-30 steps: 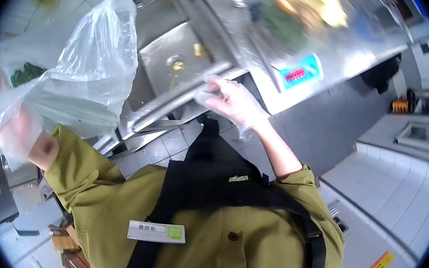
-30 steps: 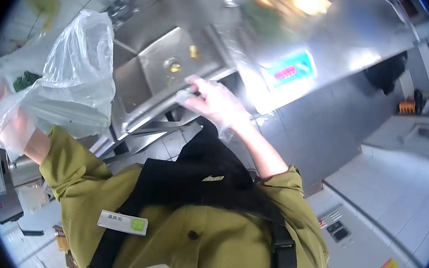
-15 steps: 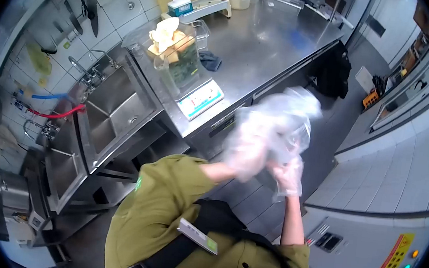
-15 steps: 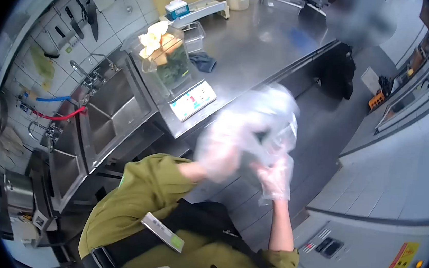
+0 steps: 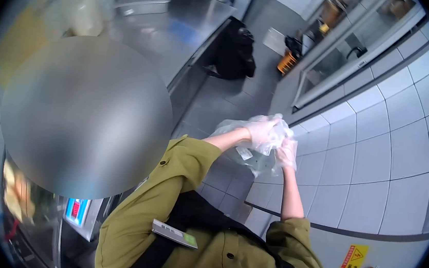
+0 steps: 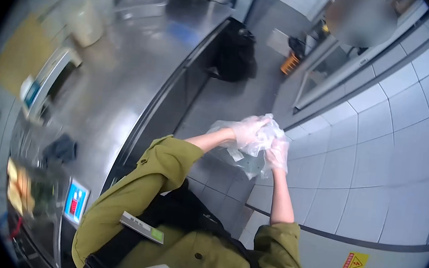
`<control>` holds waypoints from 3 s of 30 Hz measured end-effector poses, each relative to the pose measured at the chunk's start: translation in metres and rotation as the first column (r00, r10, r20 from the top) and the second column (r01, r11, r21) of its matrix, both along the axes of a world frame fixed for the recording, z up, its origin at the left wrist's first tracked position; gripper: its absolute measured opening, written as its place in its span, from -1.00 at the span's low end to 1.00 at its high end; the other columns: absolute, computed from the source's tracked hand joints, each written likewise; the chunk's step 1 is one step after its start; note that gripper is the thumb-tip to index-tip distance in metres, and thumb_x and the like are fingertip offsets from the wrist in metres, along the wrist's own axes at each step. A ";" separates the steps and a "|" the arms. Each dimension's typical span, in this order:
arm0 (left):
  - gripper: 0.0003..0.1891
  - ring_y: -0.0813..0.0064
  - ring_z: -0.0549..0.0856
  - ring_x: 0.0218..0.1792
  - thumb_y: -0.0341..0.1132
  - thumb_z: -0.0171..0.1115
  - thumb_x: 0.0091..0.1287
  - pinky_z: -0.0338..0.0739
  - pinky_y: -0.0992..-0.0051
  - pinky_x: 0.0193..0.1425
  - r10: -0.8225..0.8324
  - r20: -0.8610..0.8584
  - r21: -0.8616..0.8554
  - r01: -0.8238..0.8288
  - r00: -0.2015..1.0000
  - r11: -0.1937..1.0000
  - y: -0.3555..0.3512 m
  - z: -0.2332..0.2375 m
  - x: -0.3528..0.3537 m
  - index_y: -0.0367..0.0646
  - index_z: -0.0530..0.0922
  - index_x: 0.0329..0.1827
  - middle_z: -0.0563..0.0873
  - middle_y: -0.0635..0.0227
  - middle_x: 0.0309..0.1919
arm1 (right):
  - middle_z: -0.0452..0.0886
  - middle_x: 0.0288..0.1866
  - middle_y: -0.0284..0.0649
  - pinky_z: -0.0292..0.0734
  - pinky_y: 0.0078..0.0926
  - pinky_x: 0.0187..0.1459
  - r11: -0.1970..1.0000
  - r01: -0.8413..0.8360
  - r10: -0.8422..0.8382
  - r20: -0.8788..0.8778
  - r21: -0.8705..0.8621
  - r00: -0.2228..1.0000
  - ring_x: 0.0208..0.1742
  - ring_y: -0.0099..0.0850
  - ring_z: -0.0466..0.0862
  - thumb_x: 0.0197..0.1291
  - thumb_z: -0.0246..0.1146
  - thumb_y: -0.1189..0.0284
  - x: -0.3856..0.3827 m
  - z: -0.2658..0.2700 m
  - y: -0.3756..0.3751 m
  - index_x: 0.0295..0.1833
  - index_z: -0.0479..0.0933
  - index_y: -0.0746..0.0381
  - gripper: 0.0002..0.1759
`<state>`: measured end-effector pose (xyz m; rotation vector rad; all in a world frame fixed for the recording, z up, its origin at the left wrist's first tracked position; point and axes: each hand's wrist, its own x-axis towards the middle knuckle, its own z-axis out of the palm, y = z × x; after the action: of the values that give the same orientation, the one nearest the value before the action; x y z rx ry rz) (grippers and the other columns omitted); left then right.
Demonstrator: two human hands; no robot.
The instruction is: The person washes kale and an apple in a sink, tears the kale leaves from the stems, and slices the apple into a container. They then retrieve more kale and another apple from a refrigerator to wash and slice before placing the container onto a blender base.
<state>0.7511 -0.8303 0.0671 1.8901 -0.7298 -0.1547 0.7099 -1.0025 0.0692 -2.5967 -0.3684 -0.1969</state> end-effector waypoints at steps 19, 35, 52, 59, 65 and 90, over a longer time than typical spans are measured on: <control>-0.74 0.12 0.68 -0.38 -0.15 0.25 0.00 0.53 0.25 -0.29 -0.055 0.321 0.209 -0.014 0.945 0.978 -0.147 -0.121 0.708 -0.17 0.63 -0.42 0.66 0.03 -0.48 | 0.30 0.35 -0.06 0.42 -0.43 0.13 0.236 0.127 0.034 -0.139 0.963 0.990 0.15 -0.38 0.48 0.04 0.31 0.47 0.647 -0.046 -0.135 0.45 0.01 0.22 -0.12; -0.78 -0.05 0.64 -0.40 -0.37 0.11 0.14 0.49 0.15 -0.39 0.006 0.149 0.228 -0.040 0.989 0.973 -0.240 0.002 1.376 -0.28 0.50 -0.18 0.62 -0.06 -0.47 | 0.40 0.23 -0.18 0.27 -0.47 0.26 0.922 0.237 -0.189 -0.178 0.306 0.966 0.22 -0.38 0.39 0.07 0.30 0.28 1.393 -0.117 -0.181 0.29 0.24 0.28 -0.31; -0.61 0.48 0.59 -0.48 -0.01 0.17 0.26 0.43 0.43 -0.34 0.760 -0.181 0.163 -0.743 0.624 0.649 -0.154 0.007 2.093 -0.23 0.53 -0.45 0.62 0.27 -0.59 | 0.60 -0.18 0.00 0.51 -0.23 -0.10 0.884 0.290 -0.281 -0.079 0.367 0.956 -0.14 -0.08 0.61 0.13 0.08 0.25 2.264 -0.152 -0.271 -0.05 0.51 0.27 -0.63; -0.53 0.51 0.44 -0.53 0.06 -0.07 0.40 0.37 0.47 -0.36 0.681 -0.218 0.013 -0.695 0.699 0.719 -0.242 0.061 2.426 -0.24 0.47 -0.35 0.47 0.37 -0.60 | 0.45 -0.51 -0.29 0.39 -0.43 -0.55 -0.328 0.650 -0.113 -0.711 0.686 0.694 -0.54 -0.46 0.50 0.25 0.02 0.20 2.448 -0.141 -0.365 -0.40 0.48 0.17 -0.70; -0.69 0.55 0.52 -0.49 -0.20 -0.13 0.40 0.41 0.56 -0.34 0.453 -0.424 -0.442 -0.616 0.784 0.652 -0.316 0.048 2.649 -0.23 0.53 -0.19 0.57 0.30 -0.51 | 0.36 -0.59 -0.35 0.21 -0.63 -0.76 -0.531 0.612 -0.034 -0.737 0.586 0.675 -0.73 -0.56 0.33 0.22 0.03 0.39 2.528 -0.186 -0.461 -0.37 0.39 0.20 -0.85; -0.56 0.40 0.54 -0.13 -0.47 0.08 0.21 0.40 0.52 0.04 0.815 -0.194 -0.407 -0.711 -0.546 -0.573 -0.236 0.115 3.025 -0.35 0.35 0.19 0.57 0.11 -0.07 | 0.59 -0.05 0.02 0.41 -0.26 0.07 0.612 -0.783 0.754 -0.379 0.112 0.536 0.03 -0.04 0.53 0.03 0.10 0.23 3.264 -0.040 -0.380 -0.08 0.54 0.27 -0.59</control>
<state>3.7763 -1.0662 0.1816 1.3345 1.1830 1.5171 3.9738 -1.3828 0.0290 -2.1836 -1.3373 0.6608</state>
